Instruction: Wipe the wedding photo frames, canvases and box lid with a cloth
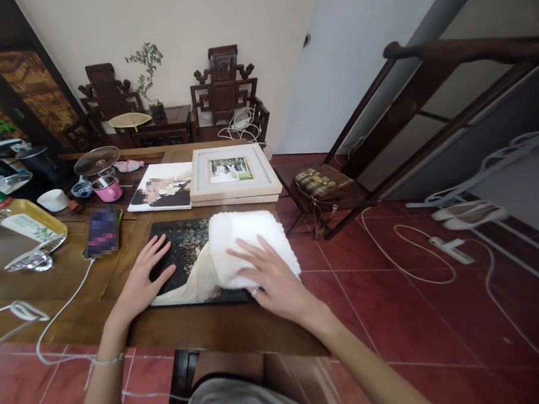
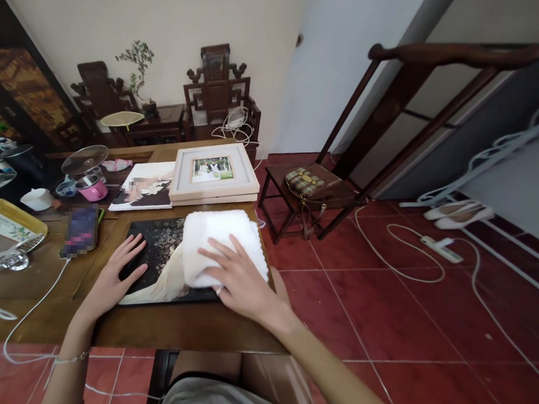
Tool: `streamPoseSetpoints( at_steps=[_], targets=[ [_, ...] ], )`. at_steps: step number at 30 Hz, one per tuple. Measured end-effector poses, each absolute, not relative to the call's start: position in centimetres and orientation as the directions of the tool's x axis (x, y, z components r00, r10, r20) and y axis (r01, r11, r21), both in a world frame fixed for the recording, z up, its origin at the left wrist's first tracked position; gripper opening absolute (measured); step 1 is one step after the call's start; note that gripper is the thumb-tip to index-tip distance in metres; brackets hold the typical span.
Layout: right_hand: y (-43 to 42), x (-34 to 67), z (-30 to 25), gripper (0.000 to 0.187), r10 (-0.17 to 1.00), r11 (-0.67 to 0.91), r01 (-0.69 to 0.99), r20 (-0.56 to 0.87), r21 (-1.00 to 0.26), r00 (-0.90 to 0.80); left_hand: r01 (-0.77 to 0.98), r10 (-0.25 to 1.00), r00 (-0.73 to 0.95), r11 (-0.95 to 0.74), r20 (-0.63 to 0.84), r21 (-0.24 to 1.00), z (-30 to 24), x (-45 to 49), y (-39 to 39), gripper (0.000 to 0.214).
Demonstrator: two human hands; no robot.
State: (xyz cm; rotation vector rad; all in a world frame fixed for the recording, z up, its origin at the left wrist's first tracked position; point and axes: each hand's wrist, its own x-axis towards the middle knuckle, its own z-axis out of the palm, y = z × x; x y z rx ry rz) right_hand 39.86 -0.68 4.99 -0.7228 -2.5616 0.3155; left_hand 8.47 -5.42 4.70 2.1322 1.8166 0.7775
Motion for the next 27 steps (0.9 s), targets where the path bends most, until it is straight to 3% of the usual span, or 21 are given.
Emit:
streamPoseSetpoints(
  at_steps=[7,11,15,21,27],
  targets=[
    [-5.8,42.2,4.7,0.029,0.396,0.909,0.27,0.455,-0.317,-0.798,0.852,0.956,0.145,-0.251,0.255,0.459,4.8,8.4,-5.5,0.051],
    [-3.7,42.2,5.4,0.041,0.441,0.876,0.313,0.346,-0.367,-0.828,0.849,0.949,0.17,-0.278,0.266,0.449,4.7,8.2,-5.4,0.051],
    [1.0,41.1,5.4,0.049,0.489,0.856,0.371,0.334,-0.359,-0.806,0.85,0.945,0.176,-0.287,0.274,0.442,4.6,8.1,-5.3,0.049],
    [6.7,40.0,4.4,0.035,0.546,0.835,0.433,0.42,-0.338,-0.725,0.855,0.953,0.154,-0.262,0.262,0.448,4.7,8.1,-5.3,0.048],
    [3.2,41.0,4.4,0.038,0.521,0.85,0.404,0.426,-0.339,-0.74,0.85,0.963,0.123,-0.227,0.24,0.475,4.7,8.2,-5.4,0.049]
  ],
)
